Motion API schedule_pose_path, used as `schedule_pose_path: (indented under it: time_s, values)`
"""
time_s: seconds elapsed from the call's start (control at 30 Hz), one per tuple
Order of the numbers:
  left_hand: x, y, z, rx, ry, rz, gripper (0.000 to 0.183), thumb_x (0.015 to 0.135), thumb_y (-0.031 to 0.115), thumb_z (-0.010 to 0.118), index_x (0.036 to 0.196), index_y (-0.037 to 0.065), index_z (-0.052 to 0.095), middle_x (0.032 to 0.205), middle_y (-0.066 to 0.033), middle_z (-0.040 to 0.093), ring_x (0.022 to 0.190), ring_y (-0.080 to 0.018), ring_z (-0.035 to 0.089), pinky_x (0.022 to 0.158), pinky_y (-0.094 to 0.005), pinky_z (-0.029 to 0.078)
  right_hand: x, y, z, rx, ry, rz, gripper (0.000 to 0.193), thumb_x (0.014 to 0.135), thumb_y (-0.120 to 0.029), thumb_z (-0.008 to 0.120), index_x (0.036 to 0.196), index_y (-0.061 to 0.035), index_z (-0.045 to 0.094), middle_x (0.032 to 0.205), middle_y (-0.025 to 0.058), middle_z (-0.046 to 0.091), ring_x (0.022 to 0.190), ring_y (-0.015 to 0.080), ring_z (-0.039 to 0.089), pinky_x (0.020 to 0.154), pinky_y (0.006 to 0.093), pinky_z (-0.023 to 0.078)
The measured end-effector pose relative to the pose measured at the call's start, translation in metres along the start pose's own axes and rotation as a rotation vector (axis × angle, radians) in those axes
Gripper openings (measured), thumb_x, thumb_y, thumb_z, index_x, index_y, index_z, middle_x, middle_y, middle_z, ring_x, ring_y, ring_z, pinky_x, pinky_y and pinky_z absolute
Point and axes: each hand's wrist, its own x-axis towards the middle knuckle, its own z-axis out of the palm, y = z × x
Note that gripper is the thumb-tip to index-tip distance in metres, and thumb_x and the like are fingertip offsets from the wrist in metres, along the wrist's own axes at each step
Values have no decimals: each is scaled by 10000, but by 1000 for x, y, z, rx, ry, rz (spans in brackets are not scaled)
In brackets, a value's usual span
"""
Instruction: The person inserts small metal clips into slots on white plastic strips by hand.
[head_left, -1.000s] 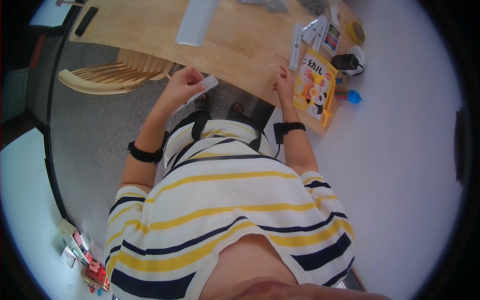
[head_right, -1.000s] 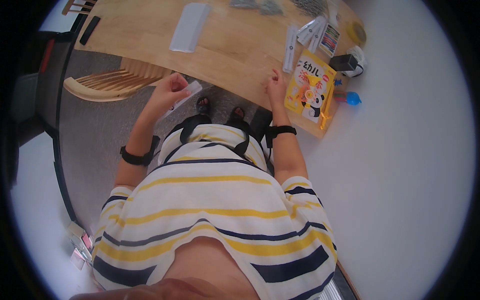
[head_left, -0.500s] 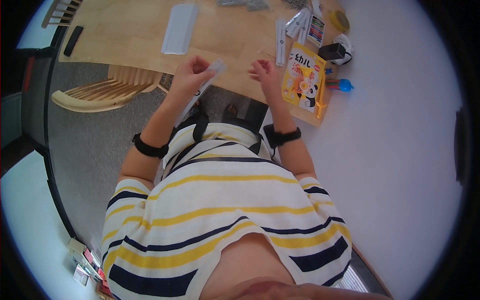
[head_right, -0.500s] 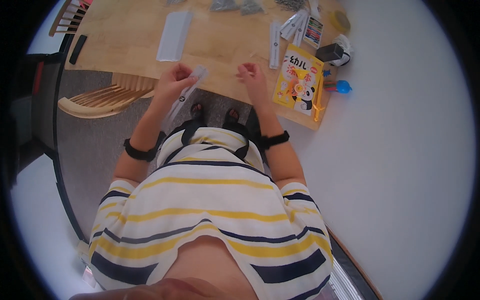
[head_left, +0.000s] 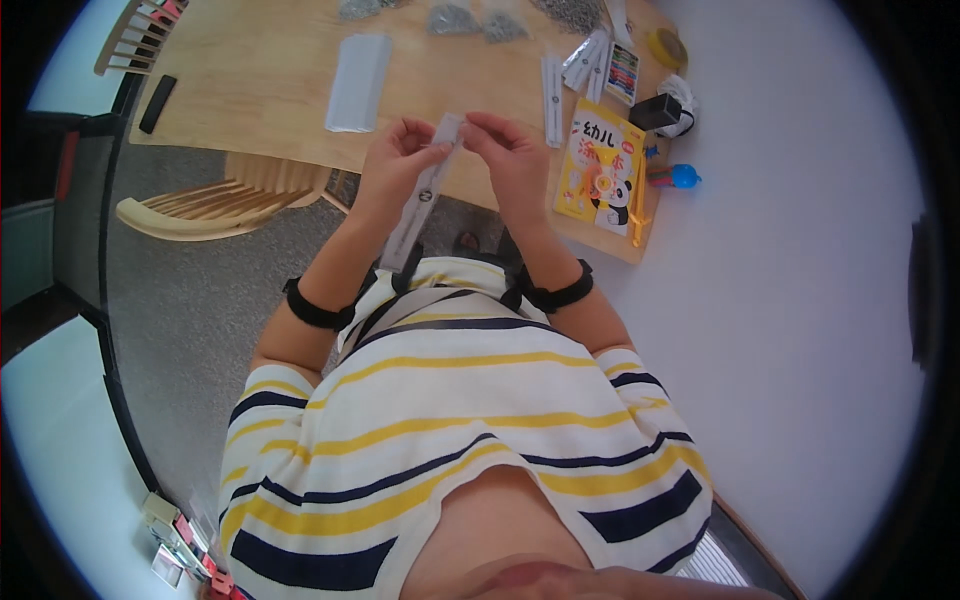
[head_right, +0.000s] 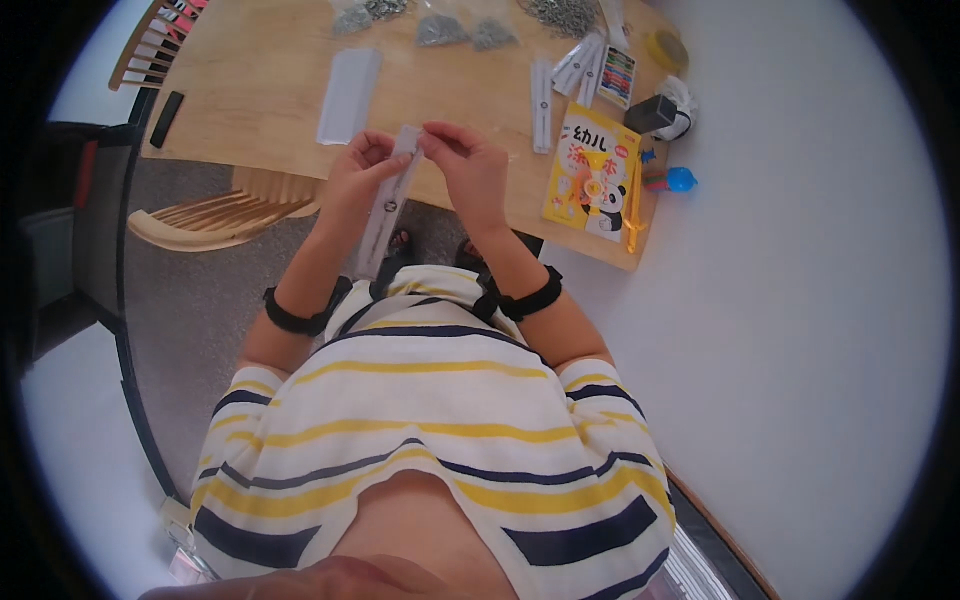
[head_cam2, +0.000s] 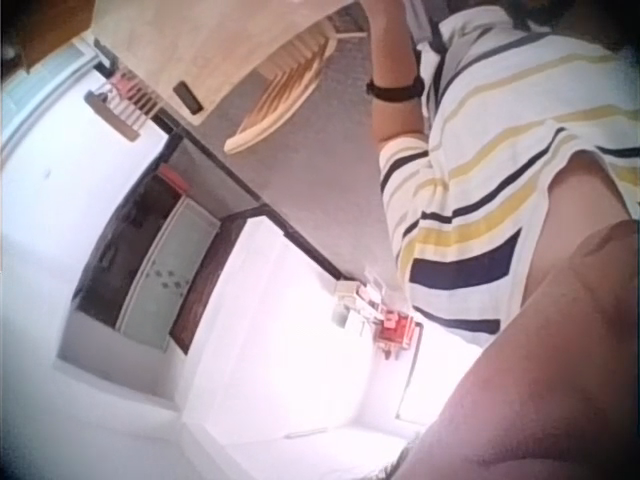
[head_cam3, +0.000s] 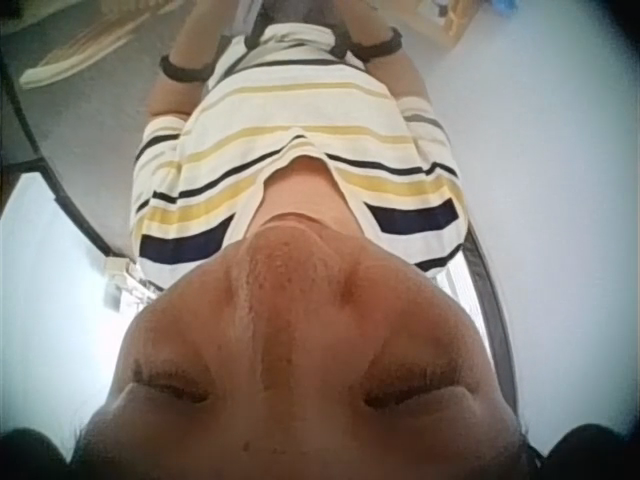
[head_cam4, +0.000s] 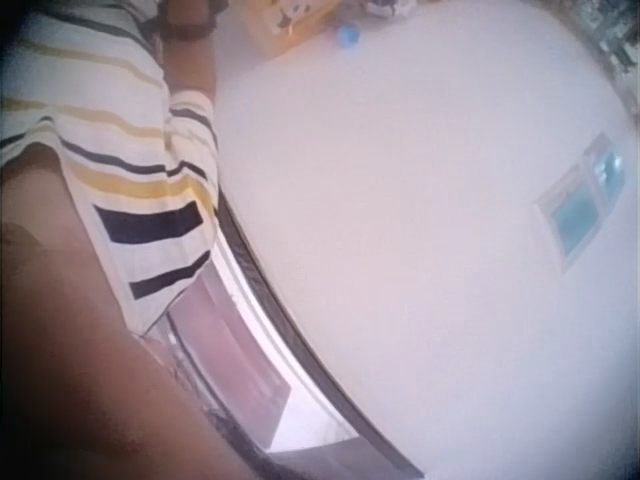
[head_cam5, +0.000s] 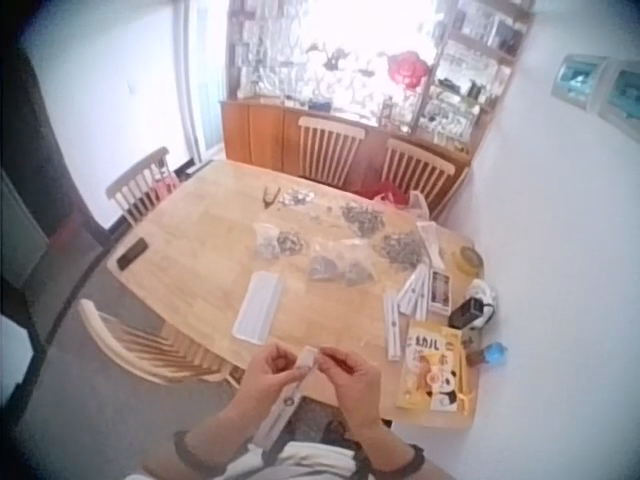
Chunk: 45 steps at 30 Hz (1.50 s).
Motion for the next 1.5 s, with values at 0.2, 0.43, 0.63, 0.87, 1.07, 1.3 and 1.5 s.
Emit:
schedule_pose_path:
  time_s: [0.2,0.43,0.63,0.87,1.07,1.3,1.5]
  values:
    - [-4,21,-1,36,-6,-120,182,843,177,599,988,70,572,852,12,598,749,-56,547,652,-186,408,1,-15,-1,-71,-105,46,219,764,-85,686,946,32,656,806,68,662,744,95,609,686,206,488]
    - [-6,23,-6,71,-31,9,164,858,256,598,895,97,597,770,51,593,676,-18,508,591,-182,368,3,-30,-4,-169,-237,20,201,761,-94,686,934,8,673,796,73,673,711,91,612,670,207,484]
    - [-14,22,-2,91,-4,65,149,868,227,588,889,81,604,754,50,586,664,-12,495,580,-175,367,6,-40,-13,-370,-395,-87,229,795,-87,655,1004,6,651,843,50,657,767,79,591,694,203,472]
    - [-18,25,1,120,-20,108,147,864,186,598,894,43,608,752,20,586,664,-26,494,565,-187,374,16,-44,-17,-393,-520,-72,227,809,-99,639,1007,12,646,813,59,651,731,87,589,674,207,470]
    - [-16,17,4,366,74,464,121,848,139,606,871,22,621,814,-48,602,761,-94,550,646,-204,422,17,-54,-19,-424,-550,46,210,826,-144,625,962,14,653,751,34,635,702,82,582,658,204,469]
    - [-20,23,6,263,60,388,130,850,133,599,861,5,621,824,-51,614,779,-86,555,678,-193,427,20,-55,-22,-429,-600,-68,216,825,-132,613,988,8,638,816,54,626,749,105,593,683,226,480]
    - [-23,42,14,-27,129,169,152,855,153,596,865,2,613,788,-7,609,716,-42,535,649,-189,415,14,-46,-18,-99,-537,-142,300,791,-41,630,1085,-25,570,869,69,605,818,147,606,742,259,508]
